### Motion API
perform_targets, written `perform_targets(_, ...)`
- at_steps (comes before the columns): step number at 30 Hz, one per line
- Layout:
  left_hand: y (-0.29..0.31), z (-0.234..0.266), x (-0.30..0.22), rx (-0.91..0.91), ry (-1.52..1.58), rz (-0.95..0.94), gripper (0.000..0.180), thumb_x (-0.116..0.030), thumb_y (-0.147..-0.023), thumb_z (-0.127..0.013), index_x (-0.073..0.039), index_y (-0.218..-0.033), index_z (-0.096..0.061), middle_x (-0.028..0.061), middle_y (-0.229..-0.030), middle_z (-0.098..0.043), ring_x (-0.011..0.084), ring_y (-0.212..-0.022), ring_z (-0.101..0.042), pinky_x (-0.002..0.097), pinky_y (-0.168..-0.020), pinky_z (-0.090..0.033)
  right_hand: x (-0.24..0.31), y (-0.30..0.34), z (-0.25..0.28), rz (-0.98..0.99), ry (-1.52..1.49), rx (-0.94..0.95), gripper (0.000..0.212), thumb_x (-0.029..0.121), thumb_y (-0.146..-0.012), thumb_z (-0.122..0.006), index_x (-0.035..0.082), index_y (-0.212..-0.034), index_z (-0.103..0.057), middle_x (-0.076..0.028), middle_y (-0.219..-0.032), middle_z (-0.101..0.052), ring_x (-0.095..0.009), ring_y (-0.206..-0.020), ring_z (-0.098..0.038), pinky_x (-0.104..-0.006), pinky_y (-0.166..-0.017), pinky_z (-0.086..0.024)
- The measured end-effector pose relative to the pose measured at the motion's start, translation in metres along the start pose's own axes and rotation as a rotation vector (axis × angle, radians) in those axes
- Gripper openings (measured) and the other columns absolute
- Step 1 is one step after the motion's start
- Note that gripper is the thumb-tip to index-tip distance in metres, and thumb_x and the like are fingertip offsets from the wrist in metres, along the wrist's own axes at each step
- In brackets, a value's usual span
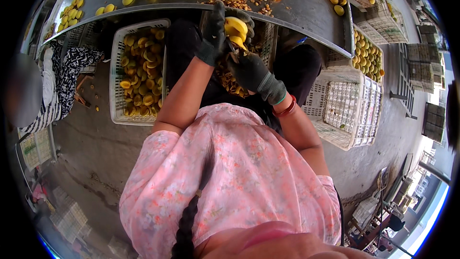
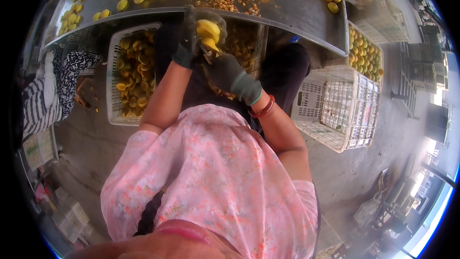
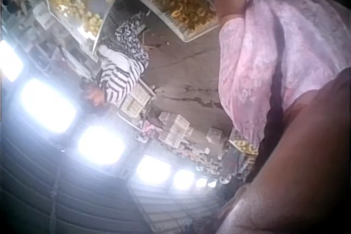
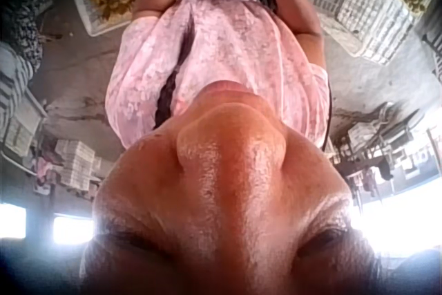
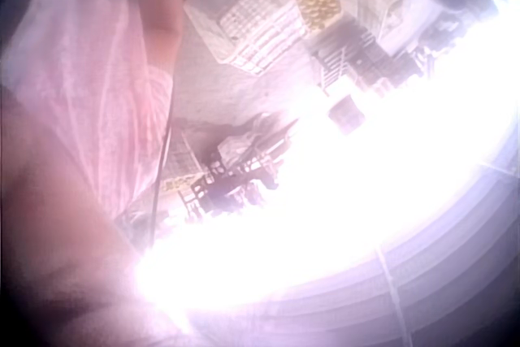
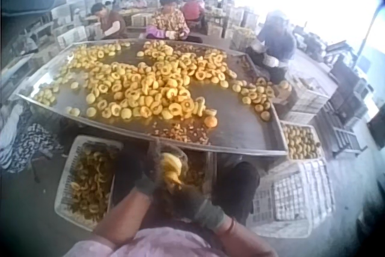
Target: The person removes pits from apricots using a small pitting tool and places the fruit halves onto a metal table while sitting near crates of fruit.
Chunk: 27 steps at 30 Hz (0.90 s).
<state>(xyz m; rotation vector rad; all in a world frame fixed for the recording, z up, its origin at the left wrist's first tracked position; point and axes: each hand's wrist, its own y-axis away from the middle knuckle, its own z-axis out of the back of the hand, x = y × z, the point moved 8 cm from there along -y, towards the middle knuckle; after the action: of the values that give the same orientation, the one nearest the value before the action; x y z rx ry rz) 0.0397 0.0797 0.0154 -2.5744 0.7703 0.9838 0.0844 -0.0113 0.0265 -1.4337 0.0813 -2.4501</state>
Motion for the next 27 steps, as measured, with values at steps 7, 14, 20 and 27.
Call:
perform_targets(7,0.031,0.08,-0.073,-0.493,-0.702,-0.546,0.052,-0.05,-0.09,-0.043,-0.001,-0.097,-0.06,0.0111,-0.086,-0.066,0.0223,-0.075,-0.065,0.031,-0.068,-0.055,-0.019,0.016,-0.021,0.001,0.183,-0.06,0.009,0.01,-0.081,-0.06,0.002,-0.086,-0.06,-0.015,-0.064,-0.058,-0.029,-0.055,-0.059,-0.0358,-0.049,-0.043)
perform_targets(14,0.138,0.201,-0.155,-1.048,-1.925,-0.239,0.052,-0.049,-0.088,-0.046,-0.002,-0.105,-0.06,0.0187,-0.101,-0.063,0.0352,-0.091,-0.06,0.0414,-0.081,-0.048,-0.125,0.015,-0.044,-0.065,0.414,-0.001,0.015,0.017,-0.083,-0.056,0.002,-0.086,-0.057,-0.015,-0.069,-0.059,-0.032,-0.062,-0.06,-0.0397,-0.055,-0.046)
perform_targets(20,0.136,0.21,-0.162,-0.956,-2.091,-0.439,0.052,-0.047,-0.086,-0.052,-0.003,-0.113,-0.056,0.021,-0.114,-0.056,0.037,-0.103,-0.054,0.0427,-0.087,-0.043,-0.124,0.007,-0.048,-0.001,0.611,0.035,0.022,0.021,-0.08,-0.057,0.0,-0.086,-0.054,-0.021,-0.074,-0.059,-0.037,-0.069,-0.059,-0.0448,-0.061,-0.046)
perform_targets(27,-0.056,0.11,-0.088,-0.356,-1.836,-0.67,0.048,-0.038,-0.085,-0.057,-0.007,-0.12,-0.049,0.0174,-0.116,-0.056,0.0354,-0.106,-0.053,0.0421,-0.088,-0.044,-0.114,0.013,-0.01,-0.221,0.175,-0.168,0.017,0.019,-0.081,-0.057,0.002,-0.082,-0.055,-0.02,-0.074,-0.058,-0.037,-0.068,-0.058,-0.0421,-0.058,-0.044)
